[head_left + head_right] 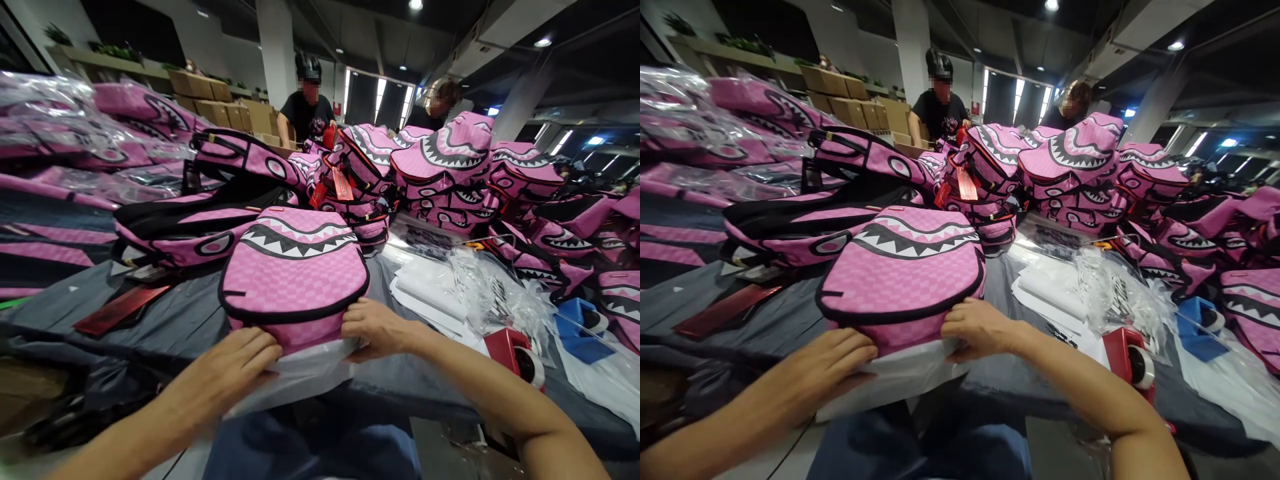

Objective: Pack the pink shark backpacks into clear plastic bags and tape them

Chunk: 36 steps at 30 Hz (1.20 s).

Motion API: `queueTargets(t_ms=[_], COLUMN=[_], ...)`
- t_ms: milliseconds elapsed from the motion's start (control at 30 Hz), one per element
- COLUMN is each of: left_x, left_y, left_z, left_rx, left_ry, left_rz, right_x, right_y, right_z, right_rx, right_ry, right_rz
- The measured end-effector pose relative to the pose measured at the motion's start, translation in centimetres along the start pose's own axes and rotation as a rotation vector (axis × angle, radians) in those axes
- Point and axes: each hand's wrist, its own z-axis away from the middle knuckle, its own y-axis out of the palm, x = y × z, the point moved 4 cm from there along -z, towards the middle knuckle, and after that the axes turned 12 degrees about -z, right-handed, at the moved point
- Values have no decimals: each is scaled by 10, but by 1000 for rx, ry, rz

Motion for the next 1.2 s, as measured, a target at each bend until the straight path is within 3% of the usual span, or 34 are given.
queueTargets(t_ms=[100,167,267,333,467,567,700,800,933,1033,1100,1200], left_x=[16,18,15,12,1,-11,-16,-8,7,1,-11,-34], left_y=[-36,-50,-56,-53,-44,-44,-43,-42,-31,-24,-20,-15], left_z=[-33,-47,-54,-51,-39,-37,-39,-30,-11,-4,-5,-5], left_rx=[-54,-105,-215,-261,-339,-423,-284,-274,-297,-361,-405,-432], left_ry=[46,35,-17,-39,-63,-123,-212,-164,-117,-155,-194,-248], left_rz=[-61,-80,-30,-8,-140,-117,42,29,43,-48,-76,-55], right_x=[7,14,22,27,38,40,35,38,43,44,42,36], right_y=[-43,-57,-61,-56,-39,-30,-23,-22,-22,-15,-8,7], right_z=[-9,-10,-4,0,1,5,3,-4,-7,-2,4,13], right_rx=[-173,-377,-727,-817,-708,-833,-1004,-936,-697,-563,-567,-732], right_ry=[-52,-61,-13,-10,-76,-56,46,-4,-79,-124,-154,-138], right_rz=[7,43,63,67,164,211,167,138,129,153,158,189])
